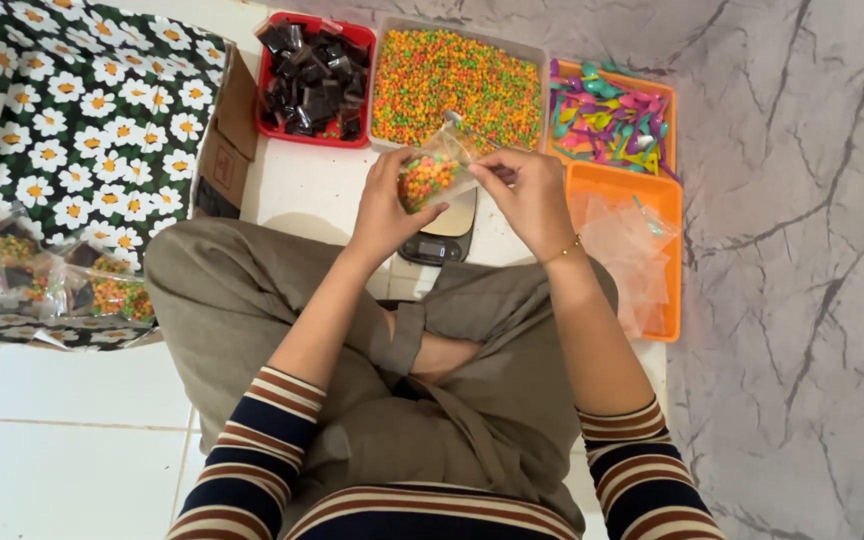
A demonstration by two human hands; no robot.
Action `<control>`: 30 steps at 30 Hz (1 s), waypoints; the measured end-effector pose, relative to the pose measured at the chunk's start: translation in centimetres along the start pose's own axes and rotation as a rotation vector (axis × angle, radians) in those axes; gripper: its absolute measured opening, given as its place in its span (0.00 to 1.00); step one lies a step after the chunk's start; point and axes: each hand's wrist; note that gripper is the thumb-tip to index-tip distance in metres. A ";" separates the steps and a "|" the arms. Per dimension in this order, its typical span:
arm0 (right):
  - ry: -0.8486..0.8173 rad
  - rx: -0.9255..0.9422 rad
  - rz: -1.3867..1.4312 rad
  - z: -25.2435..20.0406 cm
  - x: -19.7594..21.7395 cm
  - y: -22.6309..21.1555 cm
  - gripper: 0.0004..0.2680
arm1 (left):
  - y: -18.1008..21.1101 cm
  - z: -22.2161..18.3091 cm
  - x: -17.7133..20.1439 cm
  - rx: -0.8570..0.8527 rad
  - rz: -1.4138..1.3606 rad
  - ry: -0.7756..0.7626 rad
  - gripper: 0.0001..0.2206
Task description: Packaging small colorful candies into plastic bags and weighing them on a digital scale
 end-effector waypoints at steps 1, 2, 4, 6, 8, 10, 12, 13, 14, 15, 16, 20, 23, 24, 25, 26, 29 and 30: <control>0.003 -0.005 0.000 -0.5 -0.3 1.2 0.02 | 0.2 -0.4 0.4 0.000 -0.001 -0.006 0.38; 0.043 -0.007 -0.013 -1.0 -0.6 2.4 0.02 | 0.3 -0.8 0.8 0.006 0.010 -0.024 0.44; 0.083 -0.007 -0.027 -2.1 -1.6 5.5 0.02 | 0.7 -1.9 2.0 0.012 0.021 -0.041 0.50; 0.174 -0.166 -0.032 -3.1 -3.0 9.2 0.02 | 1.1 -2.9 3.5 0.237 0.057 -0.089 0.62; 0.190 -0.260 -0.036 -4.5 -5.0 13.9 0.01 | 1.9 -3.9 5.6 0.235 0.081 -0.041 0.60; 0.203 -0.353 -0.040 -5.7 -7.0 18.0 0.01 | 3.0 -4.8 7.8 0.233 0.105 0.009 0.59; 0.299 -0.525 0.011 -6.6 -9.1 21.4 0.02 | 4.2 -5.5 10.1 0.094 0.207 0.162 0.53; 0.292 -0.523 0.016 -6.9 -10.2 23.1 0.02 | 2.8 -6.4 10.6 0.097 0.213 0.167 0.53; 0.340 -0.582 0.050 -7.1 -11.2 24.7 0.03 | 1.5 -7.3 11.2 0.093 0.258 0.223 0.50; 0.388 -0.638 0.087 -7.0 -12.4 26.3 0.04 | 0.2 -8.1 11.9 0.087 0.305 0.281 0.47; 0.381 -0.633 0.093 -6.8 -13.0 27.2 0.04 | -0.2 -8.0 11.7 0.087 0.312 0.288 0.47; 0.360 -0.719 0.218 -7.5 -14.8 29.5 0.08 | -0.6 -8.3 10.9 -0.003 0.462 0.263 0.44; 0.287 -0.759 0.260 -8.0 -14.7 29.5 0.11 | -0.4 -8.1 10.6 0.003 0.549 0.194 0.45; 0.253 -0.780 0.280 -8.2 -14.6 29.4 0.12 | -0.5 -8.1 10.4 0.007 0.576 0.166 0.45; 0.256 -0.783 0.279 -8.4 -14.3 29.4 0.12 | -0.8 -8.1 10.4 0.006 0.573 0.162 0.45; 0.266 -0.789 0.247 -8.6 -14.1 29.3 0.12 | -1.0 -8.2 10.4 0.010 0.592 0.164 0.45; 0.359 -0.788 0.146 -8.9 -13.3 29.9 0.12 | -1.1 -8.1 10.3 0.016 0.608 0.165 0.45; 0.439 -0.775 0.077 -9.0 -13.2 30.2 0.12 | -1.0 -8.1 10.4 0.019 0.606 0.168 0.45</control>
Point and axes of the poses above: each hand's wrist, its own z-axis towards the middle knuckle, its own x-axis out of the back of the hand, y = z × x, and after that the axes turned 1 degree about x, right-handed
